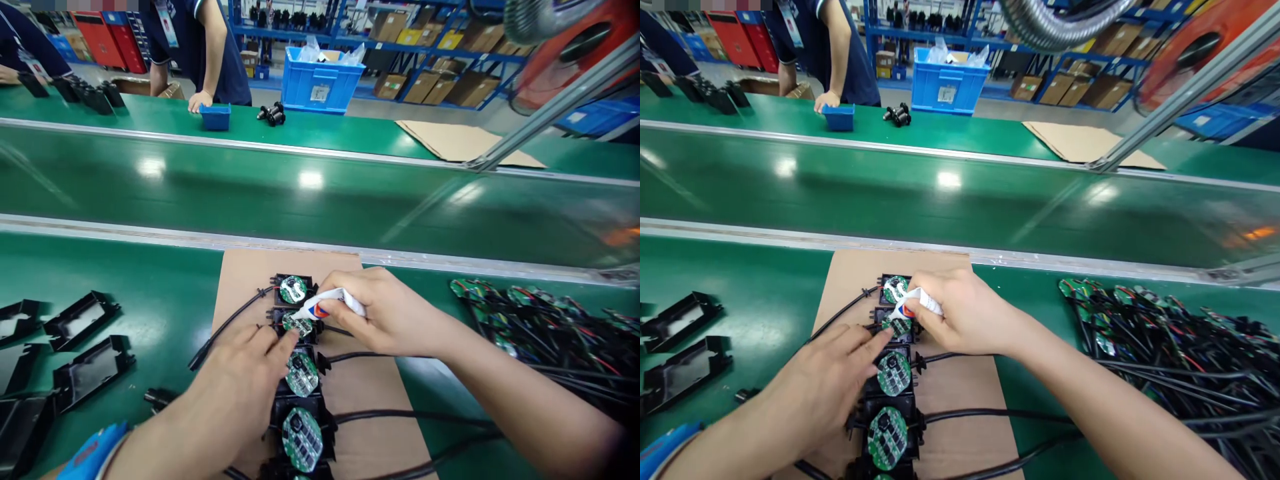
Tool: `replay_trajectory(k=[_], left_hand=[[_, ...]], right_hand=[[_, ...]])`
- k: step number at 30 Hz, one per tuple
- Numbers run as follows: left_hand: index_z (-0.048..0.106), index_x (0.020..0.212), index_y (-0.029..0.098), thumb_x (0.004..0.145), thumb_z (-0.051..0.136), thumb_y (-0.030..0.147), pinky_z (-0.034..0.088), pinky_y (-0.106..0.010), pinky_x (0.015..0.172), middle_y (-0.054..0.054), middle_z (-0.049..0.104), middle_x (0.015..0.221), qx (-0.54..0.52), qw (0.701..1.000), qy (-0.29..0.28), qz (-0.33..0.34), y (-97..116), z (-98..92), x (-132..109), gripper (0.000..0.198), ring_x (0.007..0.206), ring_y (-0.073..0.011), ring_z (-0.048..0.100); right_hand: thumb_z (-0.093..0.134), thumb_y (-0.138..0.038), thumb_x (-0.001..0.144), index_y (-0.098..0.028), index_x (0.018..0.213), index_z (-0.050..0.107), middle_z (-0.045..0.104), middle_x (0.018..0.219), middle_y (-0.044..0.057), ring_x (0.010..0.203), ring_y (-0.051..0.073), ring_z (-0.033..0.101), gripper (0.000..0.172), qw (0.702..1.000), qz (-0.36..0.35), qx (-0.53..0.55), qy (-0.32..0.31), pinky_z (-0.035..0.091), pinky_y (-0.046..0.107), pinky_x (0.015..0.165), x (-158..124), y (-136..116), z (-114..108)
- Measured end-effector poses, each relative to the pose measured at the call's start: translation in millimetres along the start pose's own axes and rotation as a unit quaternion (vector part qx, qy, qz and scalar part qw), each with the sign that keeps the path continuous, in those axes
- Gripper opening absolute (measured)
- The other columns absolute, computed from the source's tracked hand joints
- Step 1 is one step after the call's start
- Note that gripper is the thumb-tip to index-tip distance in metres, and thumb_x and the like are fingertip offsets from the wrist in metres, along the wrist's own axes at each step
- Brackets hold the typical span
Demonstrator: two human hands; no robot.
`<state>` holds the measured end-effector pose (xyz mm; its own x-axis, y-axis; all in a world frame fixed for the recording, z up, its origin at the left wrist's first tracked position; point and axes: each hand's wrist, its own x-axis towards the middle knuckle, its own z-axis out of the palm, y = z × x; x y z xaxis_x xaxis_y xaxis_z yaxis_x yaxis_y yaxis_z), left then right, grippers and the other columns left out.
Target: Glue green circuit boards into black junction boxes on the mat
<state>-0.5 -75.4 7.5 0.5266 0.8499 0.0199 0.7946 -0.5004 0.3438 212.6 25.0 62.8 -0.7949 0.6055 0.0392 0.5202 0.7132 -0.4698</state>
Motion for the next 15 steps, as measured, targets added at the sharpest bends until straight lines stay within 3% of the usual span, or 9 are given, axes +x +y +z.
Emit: replay_trajectory(k=[5,15], left_hand=[[0.039,0.140,0.017,0.074,0.043,0.003,0.052,-0.043,0.085,-0.012,0.058,0.119,0.021,1.000,-0.020,-0.001,4,24.3,-12,0.068,0.097,-0.0261,0.056],[0.040,0.139,0.014,0.075,0.044,0.006,0.051,-0.041,0.084,-0.012,0.056,0.126,0.022,0.999,-0.016,0.023,-2,25.8,-14,0.064,0.098,-0.0266,0.055]], right_hand=[[0.041,-0.028,0.093,-0.016,0.087,0.057,0.061,0.067,0.002,0.058,0.014,0.053,0.021,0.999,-0.013,0.005,-0.037,0.034,0.026,0.057,12,3,10],[0.042,-0.024,0.092,-0.016,0.087,0.056,0.059,0.069,0.002,0.059,0.014,0.050,0.017,0.997,-0.016,-0.008,-0.070,0.032,0.026,0.057,9,3,7]])
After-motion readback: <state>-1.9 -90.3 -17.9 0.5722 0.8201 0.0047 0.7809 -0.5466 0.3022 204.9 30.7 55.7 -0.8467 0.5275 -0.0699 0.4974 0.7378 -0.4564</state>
